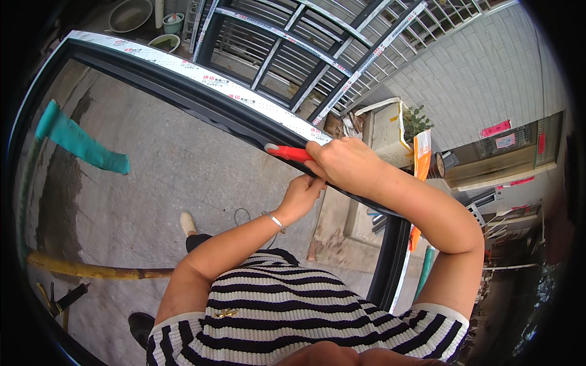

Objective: The person installs rubber seals into a window frame by cutting strips with scissors, pressing them into the frame grooves by hand, rolling over them with a roller tool, and trimming the excess seal with scissors.

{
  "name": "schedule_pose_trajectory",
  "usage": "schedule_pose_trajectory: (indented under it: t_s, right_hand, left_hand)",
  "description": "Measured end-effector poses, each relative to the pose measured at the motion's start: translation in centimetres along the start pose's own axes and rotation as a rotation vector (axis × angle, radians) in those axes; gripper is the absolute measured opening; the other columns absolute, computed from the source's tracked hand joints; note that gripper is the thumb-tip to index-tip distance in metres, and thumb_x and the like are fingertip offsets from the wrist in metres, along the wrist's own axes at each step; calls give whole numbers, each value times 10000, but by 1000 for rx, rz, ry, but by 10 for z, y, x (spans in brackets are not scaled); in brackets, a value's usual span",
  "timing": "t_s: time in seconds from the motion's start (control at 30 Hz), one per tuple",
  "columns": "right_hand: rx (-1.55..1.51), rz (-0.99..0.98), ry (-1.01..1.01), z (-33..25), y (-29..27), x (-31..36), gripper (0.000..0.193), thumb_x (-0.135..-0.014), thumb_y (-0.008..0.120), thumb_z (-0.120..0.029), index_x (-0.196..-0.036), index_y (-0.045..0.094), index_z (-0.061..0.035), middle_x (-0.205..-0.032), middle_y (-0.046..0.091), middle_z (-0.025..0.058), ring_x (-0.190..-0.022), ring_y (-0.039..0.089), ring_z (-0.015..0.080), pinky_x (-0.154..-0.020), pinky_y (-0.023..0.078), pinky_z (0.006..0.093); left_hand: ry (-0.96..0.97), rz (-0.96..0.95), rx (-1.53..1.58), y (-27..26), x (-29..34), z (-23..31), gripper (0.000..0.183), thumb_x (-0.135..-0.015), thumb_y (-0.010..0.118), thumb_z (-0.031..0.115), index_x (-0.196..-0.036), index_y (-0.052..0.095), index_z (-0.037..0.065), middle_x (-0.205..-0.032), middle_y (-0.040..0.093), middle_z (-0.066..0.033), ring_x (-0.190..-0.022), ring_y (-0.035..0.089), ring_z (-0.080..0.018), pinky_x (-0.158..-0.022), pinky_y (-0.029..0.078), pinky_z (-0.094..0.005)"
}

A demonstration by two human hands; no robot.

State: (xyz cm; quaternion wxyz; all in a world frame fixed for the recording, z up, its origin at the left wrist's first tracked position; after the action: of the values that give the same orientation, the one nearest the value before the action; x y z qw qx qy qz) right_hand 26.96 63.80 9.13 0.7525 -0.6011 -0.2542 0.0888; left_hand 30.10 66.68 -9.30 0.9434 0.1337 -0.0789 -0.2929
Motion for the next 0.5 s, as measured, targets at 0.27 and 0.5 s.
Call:
schedule_pose_trajectory:
  t_s: [0.27, 0.5]
  right_hand:
    - [-69, 77, -7, -11, -10, -36, 271, -913, 576, -272, -825, 562, -16, -580, 595, 193, -586, 630, 396, -550, 511, 472]
    - [-50, 86, -44, -24, -18, -66, 267, -920, 567, -268, -845, 566, -12, -589, 603, 195, -591, 633, 396, -550, 515, 471]
  left_hand:
    - [9, 28, 38, -11, -6, 1, 448, -950, 538, 347, -724, 654, -22, -602, 598, -109, -568, 592, -198, -566, 434, -344]
    - [-22, -25, -36, -15, -9, 0, 379, -976, 522, 289, -820, 633, -38, -688, 606, -41, -597, 526, -96, -564, 439, -266]
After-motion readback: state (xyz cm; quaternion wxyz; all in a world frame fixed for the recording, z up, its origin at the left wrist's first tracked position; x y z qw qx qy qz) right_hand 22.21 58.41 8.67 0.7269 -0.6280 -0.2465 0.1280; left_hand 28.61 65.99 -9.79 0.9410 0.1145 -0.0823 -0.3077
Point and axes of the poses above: each hand's wrist, its own x-axis away from the middle knuckle, its own y-axis out of the palm, z = x × y, the point moved 9 cm from there along -x, towards the middle knuckle
